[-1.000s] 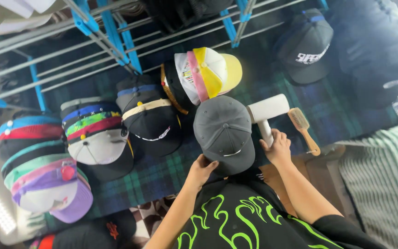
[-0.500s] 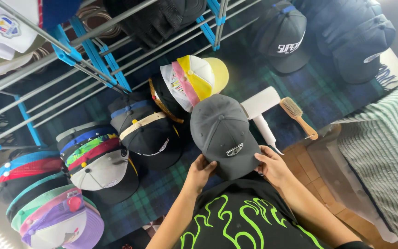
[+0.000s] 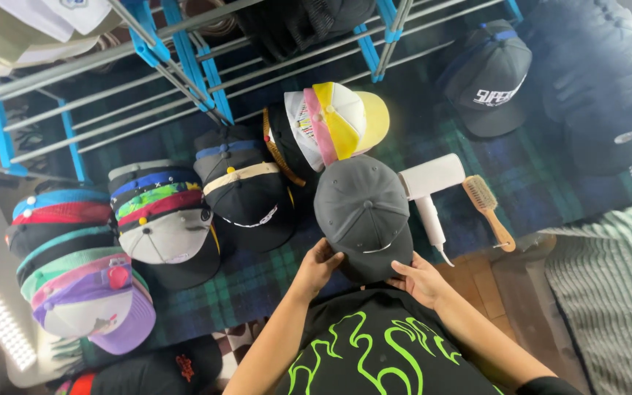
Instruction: Steaming and brushing a baseball cap to clean and reshape it
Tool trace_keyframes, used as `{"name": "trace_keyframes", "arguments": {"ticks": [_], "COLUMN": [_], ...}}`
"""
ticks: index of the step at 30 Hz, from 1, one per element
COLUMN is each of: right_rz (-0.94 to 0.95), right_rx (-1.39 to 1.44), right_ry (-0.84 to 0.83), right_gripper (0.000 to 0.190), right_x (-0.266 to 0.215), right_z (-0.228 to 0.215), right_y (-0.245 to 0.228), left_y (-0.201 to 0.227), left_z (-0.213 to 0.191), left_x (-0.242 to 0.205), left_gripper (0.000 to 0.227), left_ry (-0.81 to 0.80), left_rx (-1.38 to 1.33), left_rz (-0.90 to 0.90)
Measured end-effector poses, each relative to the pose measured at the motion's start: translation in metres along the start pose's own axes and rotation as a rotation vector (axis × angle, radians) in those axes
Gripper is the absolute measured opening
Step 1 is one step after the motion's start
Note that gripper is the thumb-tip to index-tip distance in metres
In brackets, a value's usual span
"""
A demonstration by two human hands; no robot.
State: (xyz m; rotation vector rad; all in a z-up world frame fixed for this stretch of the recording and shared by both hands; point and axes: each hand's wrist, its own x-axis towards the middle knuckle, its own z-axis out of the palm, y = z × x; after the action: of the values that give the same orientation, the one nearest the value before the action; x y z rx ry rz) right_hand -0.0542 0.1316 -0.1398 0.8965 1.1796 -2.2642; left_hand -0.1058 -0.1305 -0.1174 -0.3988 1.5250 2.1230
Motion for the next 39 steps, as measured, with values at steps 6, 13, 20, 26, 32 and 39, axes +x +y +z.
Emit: {"name": "trace_keyframes", "arguments": {"ticks": [6, 13, 20, 26, 32, 39], "right_rz": [0.063, 0.015, -0.261, -0.467, -0.625, -0.747], "right_rx": [-0.08, 0.014, 0.14, 0.017, -0.084, -0.159], "right_ry": [-0.123, -0.221, -0.23, -0.253, -0.123, -0.002], "right_gripper": [0.037, 0.024, 0.006, 0.008, 0.006, 0.02], "right_x": [0.005, -0.021, -0.064, -0.046, -0.076, -0.093], "right_z": [-0.026, 0.003, 0.054, 0.007, 0.012, -0.001], "right_y": [-0.03, -0.102, -0.204, -0.244, -0.274, -0.279], "left_y": [0.016, 0.06, 0.101, 0.182, 0.137, 0.066], "left_z": [0.031, 0.093, 0.113, 0.16, 0.216, 0.149], "left_x": [-0.031, -0.057, -0.041, -0.052, -0.011, 0.075], "left_gripper": [0.025, 0.029, 0.028, 0.041, 0.051, 0.071], "left_ry": [0.075, 0.22, 0.467, 0.508, -0.14, -0.564], "left_rx": [0.01, 0.001, 0.087, 0.243, -0.009, -0.472], "left_rz": [0.056, 0.135, 0.484, 0.786, 0.581, 0.213]}}
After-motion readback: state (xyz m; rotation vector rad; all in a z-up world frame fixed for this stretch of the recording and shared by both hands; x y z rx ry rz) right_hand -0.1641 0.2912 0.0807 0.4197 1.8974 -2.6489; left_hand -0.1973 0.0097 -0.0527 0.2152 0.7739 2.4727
